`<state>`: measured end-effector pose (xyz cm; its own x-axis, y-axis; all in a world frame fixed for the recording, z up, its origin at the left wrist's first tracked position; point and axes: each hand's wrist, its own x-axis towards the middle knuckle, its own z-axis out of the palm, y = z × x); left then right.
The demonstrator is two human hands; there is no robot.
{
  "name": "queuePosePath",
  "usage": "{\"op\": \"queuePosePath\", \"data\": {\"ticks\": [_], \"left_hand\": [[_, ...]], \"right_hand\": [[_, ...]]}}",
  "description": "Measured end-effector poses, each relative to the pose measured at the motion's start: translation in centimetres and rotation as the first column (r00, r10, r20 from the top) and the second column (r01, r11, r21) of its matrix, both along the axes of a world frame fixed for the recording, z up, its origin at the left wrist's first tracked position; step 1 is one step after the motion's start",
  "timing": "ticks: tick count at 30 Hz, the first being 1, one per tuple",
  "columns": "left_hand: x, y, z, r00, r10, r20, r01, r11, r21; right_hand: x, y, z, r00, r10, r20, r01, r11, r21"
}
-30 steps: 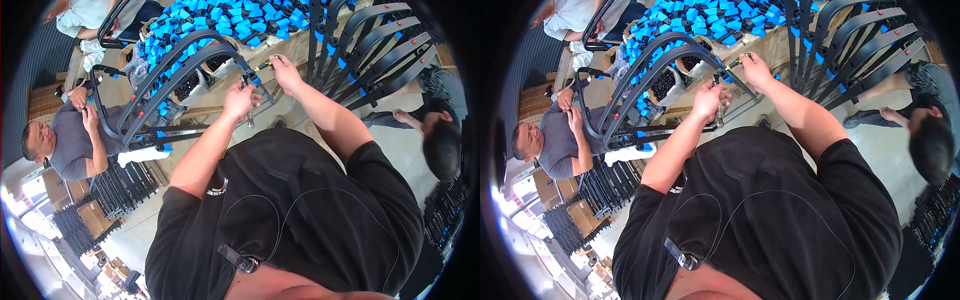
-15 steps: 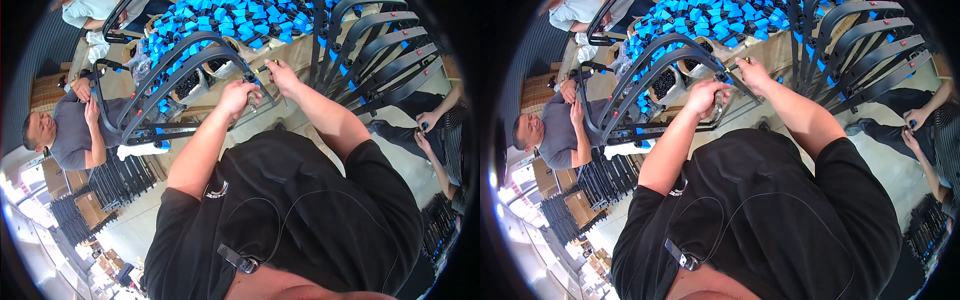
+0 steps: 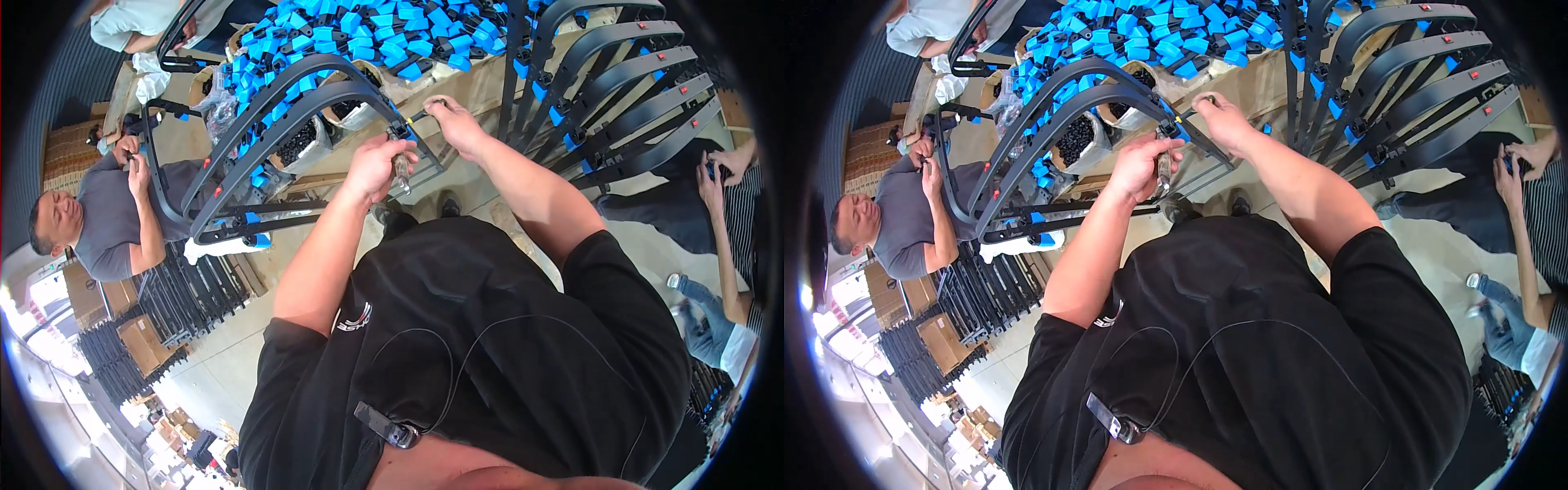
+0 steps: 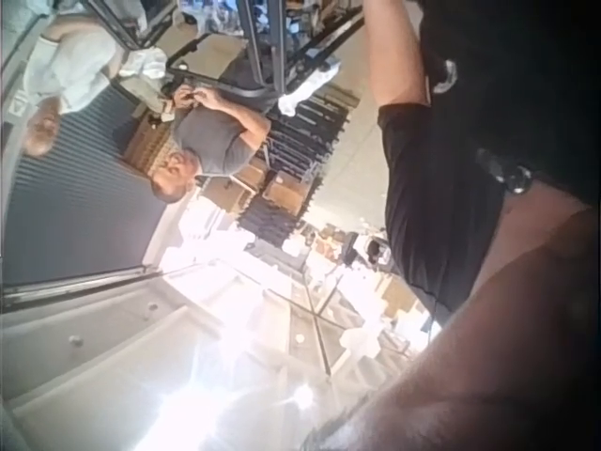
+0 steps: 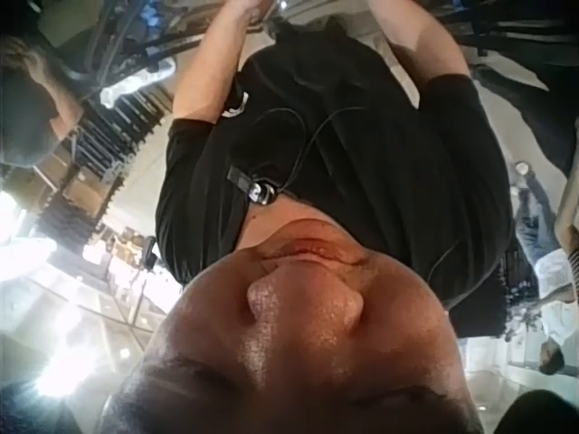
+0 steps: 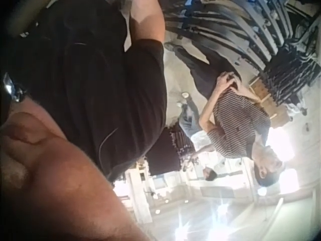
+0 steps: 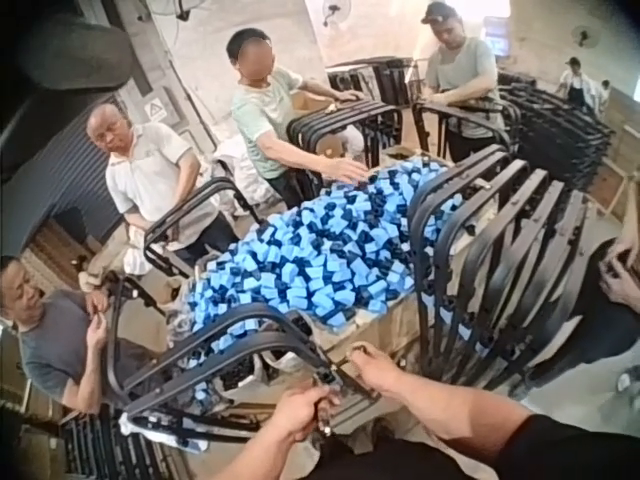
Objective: Assembling metal frames by attaching blue plastic caps and tightening components using a wrench.
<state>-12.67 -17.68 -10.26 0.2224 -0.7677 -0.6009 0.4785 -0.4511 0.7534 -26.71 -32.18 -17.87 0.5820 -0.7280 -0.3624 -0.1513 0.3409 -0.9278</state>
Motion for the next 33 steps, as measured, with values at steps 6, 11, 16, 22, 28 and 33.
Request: {"op": "queuePosePath", "data": {"ticks": [6, 11, 16, 22, 28, 33], "left_hand": [[-0.9, 0.1, -0.3, 0.998, 0.003, 0.066, -0.001, 1.0, -0.027], [-2.7, 0.3, -3.5, 0.961, -0.03, 0.273, 0.041, 0.999, -0.033], [-1.2, -0.6, -8.7, 0.613, -0.428, 0.664, 0.24, 0.902, 0.359], [-1.6, -0.3, -4.4, 0.779, -0.353, 0.517, 0.243, 0.932, 0.271], [-1.4, -0.8, -1.8, 0.693, -0.54, 0.477, 0.378, 0.836, 0.397], [-0.4, -0.6, -2.1, 0.957, 0.073, -0.28, -0.078, 0.997, -0.01]], "right_hand": [[-0.7, -2.3, 1.0, 0.943, 0.22, -0.252, -0.218, 0.975, 0.035], [0.4, -2.8, 4.1, 0.901, 0.309, -0.305, -0.243, 0.941, 0.237], [0.7, -2.3, 6.1, 0.872, 0.343, -0.349, -0.262, 0.93, 0.257], [0.6, -2.8, 5.3, 0.892, 0.311, -0.327, -0.224, 0.934, 0.279], [0.6, -2.2, 4.2, 0.904, 0.234, -0.358, -0.195, 0.97, 0.142], [-0.3, -1.6, 0.7, 0.968, 0.221, -0.12, -0.212, 0.974, 0.08]]}}
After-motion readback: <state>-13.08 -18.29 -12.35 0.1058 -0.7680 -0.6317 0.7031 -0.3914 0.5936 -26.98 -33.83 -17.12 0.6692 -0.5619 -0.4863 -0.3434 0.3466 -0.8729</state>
